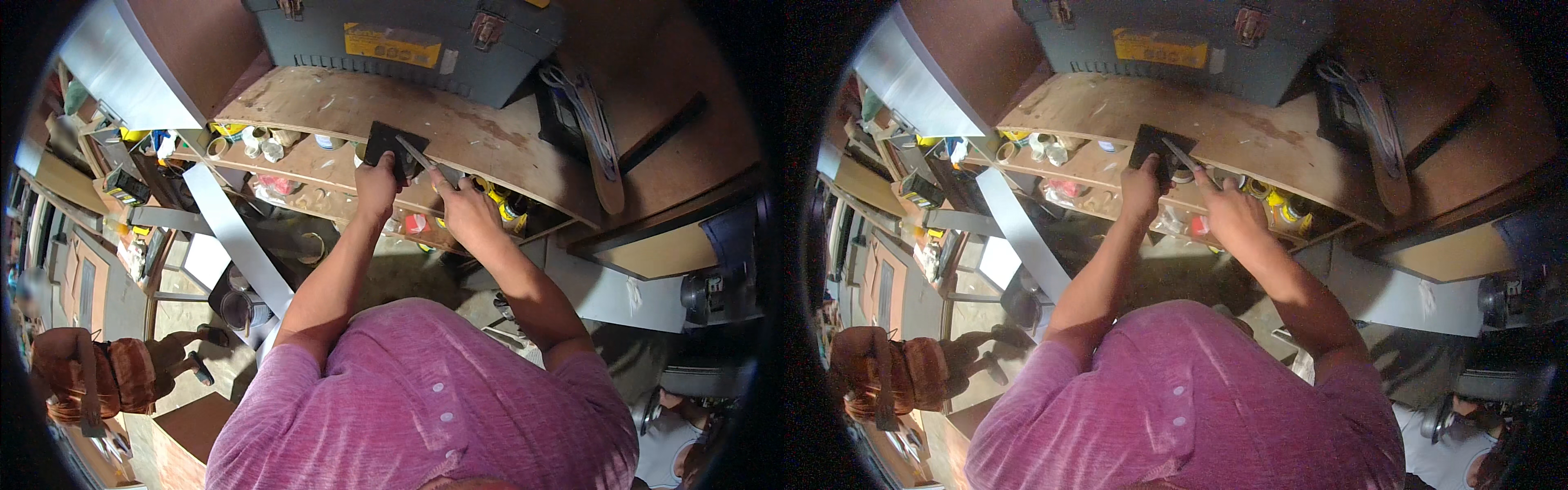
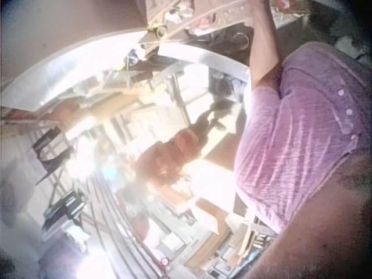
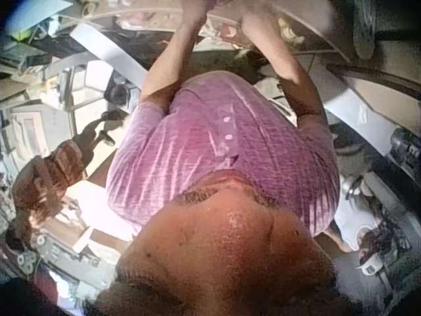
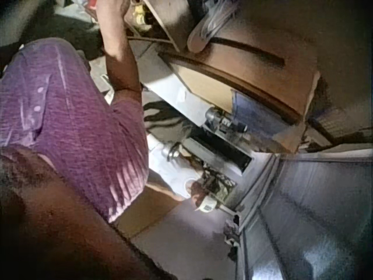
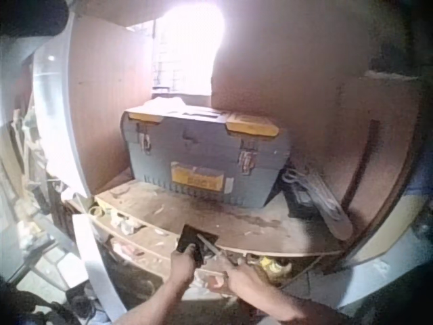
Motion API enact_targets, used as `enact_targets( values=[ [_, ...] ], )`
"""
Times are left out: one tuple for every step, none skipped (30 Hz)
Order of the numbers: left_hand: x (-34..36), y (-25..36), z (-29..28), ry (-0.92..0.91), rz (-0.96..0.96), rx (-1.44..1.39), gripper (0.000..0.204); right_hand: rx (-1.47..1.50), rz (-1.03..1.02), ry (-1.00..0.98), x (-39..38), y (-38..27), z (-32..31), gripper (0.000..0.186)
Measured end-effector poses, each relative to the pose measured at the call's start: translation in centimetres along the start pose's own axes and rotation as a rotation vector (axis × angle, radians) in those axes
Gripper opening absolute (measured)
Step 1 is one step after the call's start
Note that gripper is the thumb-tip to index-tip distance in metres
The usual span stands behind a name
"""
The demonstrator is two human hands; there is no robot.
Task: The person opens a can of white paint and stirs the contents with a stick. They then retrieve a putty knife and a utility knife, using the utility knife to scrape the edge of the putty knife blade.
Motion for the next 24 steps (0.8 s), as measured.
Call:
enact_targets(
  values=[
    [0.1, 0.2, 0.1, 0.002, 0.012, 0.003, 0.029, -0.010, 0.010, -0.001, 0.1, -0.1, 0.0, 0.059],
    [-0.3, 0.1, 0.2, 0.004, 0.013, 0.007, 0.030, -0.008, 0.013, 0.008, 0.4, -0.1, 0.1, 0.059],
    [-0.5, 0.1, 0.2, 0.004, 0.021, 0.011, 0.031, -0.006, 0.014, 0.024, 1.3, 0.0, 0.0, 0.059],
    [-0.7, -0.2, 0.1, 0.021, 0.004, 0.002, 0.031, -0.005, 0.015, 0.040, 1.6, 0.0, 0.0, 0.059],
    [-0.7, -0.2, 0.0, 0.042, -0.005, -0.009, 0.031, 0.005, 0.008, 0.037, 1.3, -0.4, -0.3, 0.058],
    [-0.7, -0.3, 0.0, 0.062, -0.013, -0.021, 0.031, 0.014, 0.001, 0.035, 0.6, -0.9, -0.8, 0.058],
    [-0.9, -0.3, 0.0, 0.051, -0.007, -0.027, 0.031, 0.023, -0.006, 0.032, -0.1, -1.4, -1.0, 0.058],
    [-1.5, -0.5, 0.0, 0.043, -0.001, -0.030, 0.031, -0.014, -0.012, 0.040, -0.9, -1.8, -0.7, 0.058],
    [-1.8, -0.5, 0.0, 0.035, 0.004, -0.033, 0.031, -0.050, -0.019, 0.047, -1.8, -2.1, -0.3, 0.058],
    [-1.7, -0.1, 0.0, 0.034, 0.025, -0.032, 0.031, -0.087, -0.026, 0.054, -2.2, -2.4, 0.0, 0.057],
    [-1.9, 0.1, 0.1, 0.029, 0.032, -0.030, 0.031, -0.051, 0.012, 0.045, -1.9, -2.0, 0.1, 0.059],
    [-2.1, 0.4, 0.2, 0.027, 0.046, -0.027, 0.031, -0.015, 0.046, 0.041, -0.8, -1.4, 0.0, 0.060],
    [-2.2, 0.1, 0.3, 0.028, 0.031, -0.029, 0.031, 0.021, 0.079, 0.038, 0.2, -0.9, -0.1, 0.061],
    [-1.9, 0.2, 0.3, 0.026, 0.025, -0.025, 0.031, 0.026, 0.090, 0.020, 0.9, -0.8, -0.2, 0.063],
    [-1.7, 0.2, 0.2, 0.025, 0.019, -0.022, 0.031, -0.014, 0.073, 0.006, 0.3, -1.4, -0.2, 0.063],
    [-2.0, 0.0, 0.0, 0.034, 0.002, -0.036, 0.032, -0.053, 0.056, -0.008, -1.0, -2.3, -0.4, 0.063],
    [-2.2, -0.3, 0.0, 0.045, -0.009, -0.058, 0.032, -0.099, 0.035, -0.017, -2.1, -2.9, -0.5, 0.063],
    [-2.2, -0.3, 0.0, 0.055, -0.021, -0.080, 0.032, -0.109, 0.002, -0.036, -2.8, -3.0, 0.3, 0.063],
    [-1.7, 0.1, 0.2, 0.044, 0.001, -0.051, 0.032, -0.060, 0.036, -0.004, -1.8, -2.1, 0.5, 0.064],
    [-1.8, -0.1, 0.4, 0.029, 0.002, -0.022, 0.032, -0.015, 0.083, 0.012, -0.8, -0.9, 0.8, 0.065],
    [-2.1, 0.1, 0.5, 0.016, 0.007, 0.011, 0.031, 0.035, 0.126, 0.030, 0.1, -0.1, 0.5, 0.066],
    [-2.7, 0.0, 0.6, 0.001, -0.012, 0.070, 0.032, 0.040, 0.159, -0.012, 0.6, 0.4, 0.0, 0.065],
    [-2.6, 0.0, 0.5, 0.017, -0.022, 0.004, 0.032, 0.011, 0.144, -0.027, 0.3, -0.3, -0.3, 0.063],
    [-2.3, -0.3, 0.2, 0.039, -0.028, -0.061, 0.032, -0.016, 0.122, -0.042, -0.5, -1.4, -0.3, 0.061]
  ],
)
Point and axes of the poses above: each hand's wrist, its own x-axis towards the middle knuckle, its own z-axis out of the palm, y = z × x, the point moved 7 cm from there along x, towards the middle knuckle
